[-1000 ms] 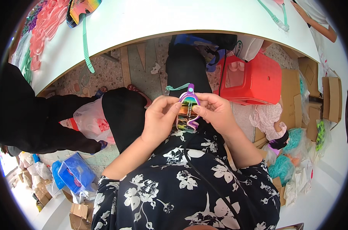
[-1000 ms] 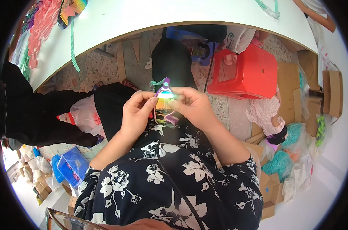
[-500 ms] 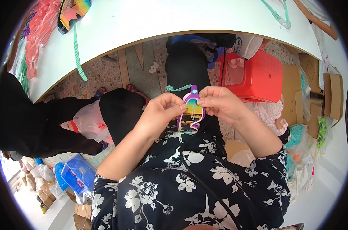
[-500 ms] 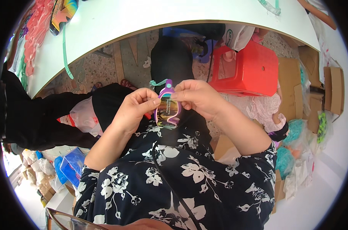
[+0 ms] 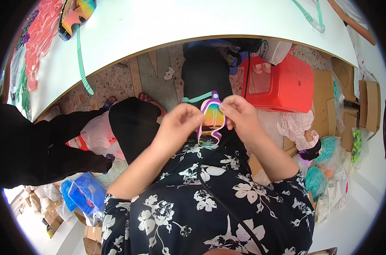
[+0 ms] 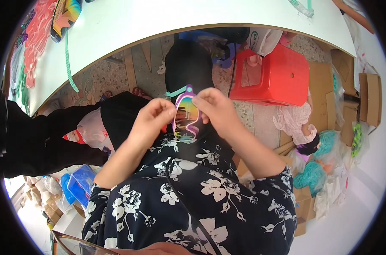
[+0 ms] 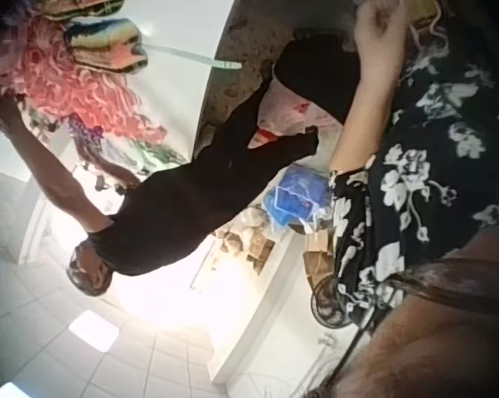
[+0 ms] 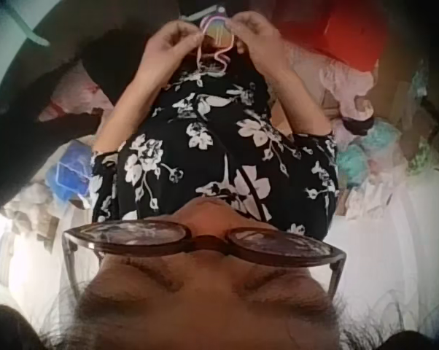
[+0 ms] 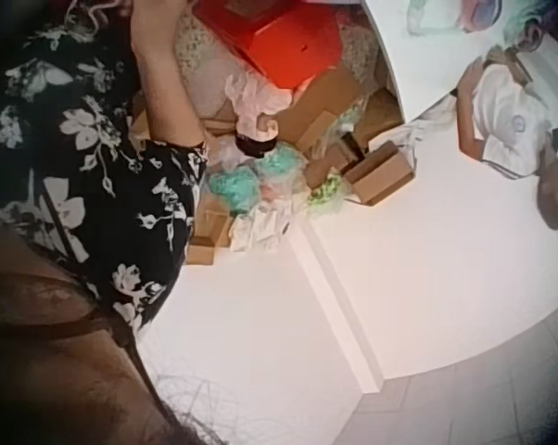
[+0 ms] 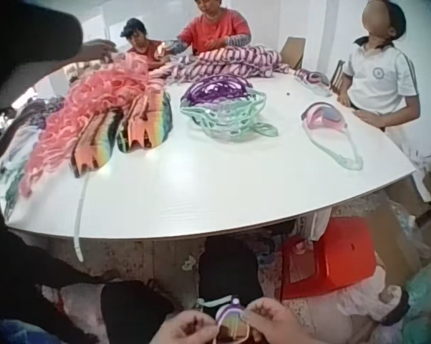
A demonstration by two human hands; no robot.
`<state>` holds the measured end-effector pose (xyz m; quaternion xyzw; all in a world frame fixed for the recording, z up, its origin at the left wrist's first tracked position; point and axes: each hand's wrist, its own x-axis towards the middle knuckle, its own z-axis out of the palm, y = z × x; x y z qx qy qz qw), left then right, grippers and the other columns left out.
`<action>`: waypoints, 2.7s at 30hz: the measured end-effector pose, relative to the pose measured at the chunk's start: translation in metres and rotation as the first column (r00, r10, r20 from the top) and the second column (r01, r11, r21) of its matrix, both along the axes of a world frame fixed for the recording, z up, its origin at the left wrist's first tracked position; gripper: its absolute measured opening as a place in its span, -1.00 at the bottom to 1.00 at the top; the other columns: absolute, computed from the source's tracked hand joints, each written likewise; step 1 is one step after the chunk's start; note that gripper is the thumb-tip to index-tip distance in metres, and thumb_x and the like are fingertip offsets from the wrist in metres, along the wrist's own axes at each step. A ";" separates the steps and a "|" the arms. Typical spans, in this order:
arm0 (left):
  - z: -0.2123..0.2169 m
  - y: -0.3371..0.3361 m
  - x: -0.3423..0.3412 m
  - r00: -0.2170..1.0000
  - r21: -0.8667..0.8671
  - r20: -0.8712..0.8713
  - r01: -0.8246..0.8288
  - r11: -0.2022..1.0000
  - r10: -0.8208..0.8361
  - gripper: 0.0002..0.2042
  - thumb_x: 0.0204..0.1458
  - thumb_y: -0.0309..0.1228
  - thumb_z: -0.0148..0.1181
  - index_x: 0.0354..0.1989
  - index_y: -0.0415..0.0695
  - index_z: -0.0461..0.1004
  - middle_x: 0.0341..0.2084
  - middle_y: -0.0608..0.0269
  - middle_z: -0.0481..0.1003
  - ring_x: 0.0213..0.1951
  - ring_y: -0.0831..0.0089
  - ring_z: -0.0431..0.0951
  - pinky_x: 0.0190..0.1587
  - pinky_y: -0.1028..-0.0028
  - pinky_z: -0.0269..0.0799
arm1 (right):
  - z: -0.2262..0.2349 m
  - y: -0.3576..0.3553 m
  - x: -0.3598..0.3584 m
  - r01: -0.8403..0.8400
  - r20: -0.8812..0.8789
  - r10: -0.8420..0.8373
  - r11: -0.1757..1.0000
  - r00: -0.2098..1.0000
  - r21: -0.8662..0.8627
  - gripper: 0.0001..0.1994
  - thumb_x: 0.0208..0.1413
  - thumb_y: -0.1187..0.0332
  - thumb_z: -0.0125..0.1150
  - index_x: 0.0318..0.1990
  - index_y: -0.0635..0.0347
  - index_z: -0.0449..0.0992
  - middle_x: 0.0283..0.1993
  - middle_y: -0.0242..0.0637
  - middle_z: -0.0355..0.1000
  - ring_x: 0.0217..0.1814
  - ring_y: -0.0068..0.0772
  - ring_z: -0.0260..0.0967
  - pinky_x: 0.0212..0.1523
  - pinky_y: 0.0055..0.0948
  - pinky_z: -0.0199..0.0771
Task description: Assembling colorful swimming goggles by attaching the lenses to the nose bridge and head straps.
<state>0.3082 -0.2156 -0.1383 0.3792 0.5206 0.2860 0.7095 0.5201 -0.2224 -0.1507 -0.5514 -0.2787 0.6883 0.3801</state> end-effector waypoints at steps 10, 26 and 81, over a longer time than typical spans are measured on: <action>-0.002 -0.036 -0.010 0.945 0.275 -0.318 0.165 0.947 -0.073 -0.79 0.00 -0.45 0.45 -0.35 -0.22 0.49 -0.48 0.38 0.46 -0.42 0.68 0.42 -0.35 0.60 0.39 | -0.008 -0.057 -0.036 0.157 -0.116 -0.127 0.935 0.985 0.316 -0.61 0.12 0.66 0.27 0.02 0.27 0.23 -0.10 -0.25 0.42 -0.06 -0.55 0.45 -0.05 -0.53 0.52; -0.009 -0.036 -0.005 0.841 0.493 -0.541 0.292 0.819 0.026 -0.72 -0.01 -0.32 0.40 -0.44 -0.20 0.41 -0.55 0.09 0.50 -0.48 0.19 0.56 -0.41 0.28 0.43 | -0.014 -0.049 -0.025 -0.006 0.017 0.001 0.945 1.000 0.326 -0.60 0.13 0.61 0.30 0.03 0.29 0.23 -0.12 -0.25 0.44 -0.07 -0.55 0.46 -0.07 -0.56 0.53; 0.028 -0.015 -0.006 0.999 0.211 -0.005 0.054 0.976 -0.054 -0.82 0.11 -0.42 0.35 -0.21 -0.27 0.56 -0.43 0.32 0.57 -0.40 0.67 0.51 -0.34 0.60 0.42 | 0.035 0.016 0.014 -0.406 -0.164 0.395 0.913 0.904 -0.037 -0.84 0.05 0.53 0.38 -0.22 0.35 0.56 -0.38 -0.33 0.52 -0.48 -0.65 0.40 -0.47 -0.66 0.36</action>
